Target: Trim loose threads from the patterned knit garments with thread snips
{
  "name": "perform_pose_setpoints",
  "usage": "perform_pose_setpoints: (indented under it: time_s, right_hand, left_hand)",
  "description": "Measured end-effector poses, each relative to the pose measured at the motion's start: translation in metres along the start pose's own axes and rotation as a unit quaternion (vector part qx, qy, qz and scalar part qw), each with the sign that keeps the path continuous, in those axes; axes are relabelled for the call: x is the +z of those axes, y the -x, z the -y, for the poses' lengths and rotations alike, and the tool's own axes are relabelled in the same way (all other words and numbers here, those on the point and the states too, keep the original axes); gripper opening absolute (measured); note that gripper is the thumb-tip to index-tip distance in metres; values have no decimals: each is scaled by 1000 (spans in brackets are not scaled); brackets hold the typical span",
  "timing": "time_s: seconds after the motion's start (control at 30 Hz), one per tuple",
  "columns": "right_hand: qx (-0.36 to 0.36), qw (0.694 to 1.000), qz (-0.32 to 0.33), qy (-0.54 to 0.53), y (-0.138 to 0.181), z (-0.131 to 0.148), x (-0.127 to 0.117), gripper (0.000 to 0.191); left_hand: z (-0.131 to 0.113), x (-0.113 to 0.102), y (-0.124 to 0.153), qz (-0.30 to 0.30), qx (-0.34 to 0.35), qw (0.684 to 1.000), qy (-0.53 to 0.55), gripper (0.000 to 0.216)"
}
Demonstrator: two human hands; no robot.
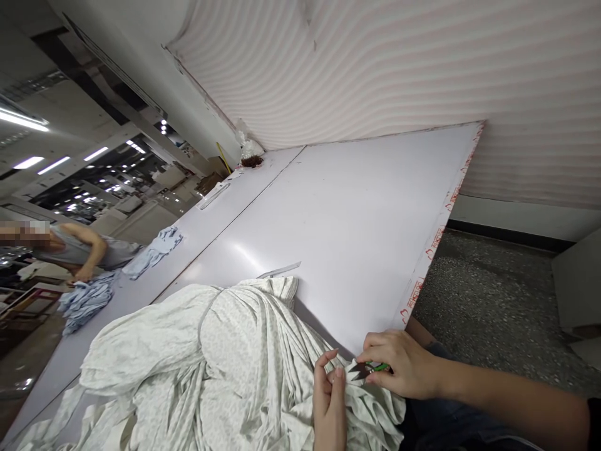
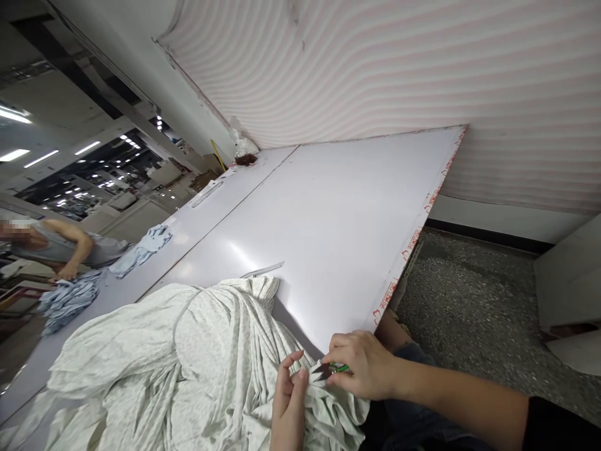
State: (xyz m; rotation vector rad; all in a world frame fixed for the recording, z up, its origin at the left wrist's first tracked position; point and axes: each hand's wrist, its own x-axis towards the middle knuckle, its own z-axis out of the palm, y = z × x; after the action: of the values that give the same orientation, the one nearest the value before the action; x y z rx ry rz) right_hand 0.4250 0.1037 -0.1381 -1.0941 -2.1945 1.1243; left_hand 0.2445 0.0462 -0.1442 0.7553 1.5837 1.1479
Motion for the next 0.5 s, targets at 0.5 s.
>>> perform_pose_setpoints:
  time_s: [0.5]
  right_hand:
    - [15, 997, 6, -70, -9, 0, 2, 17]
  left_hand:
    - [-7, 1, -3, -7, -13, 1000, 1, 61]
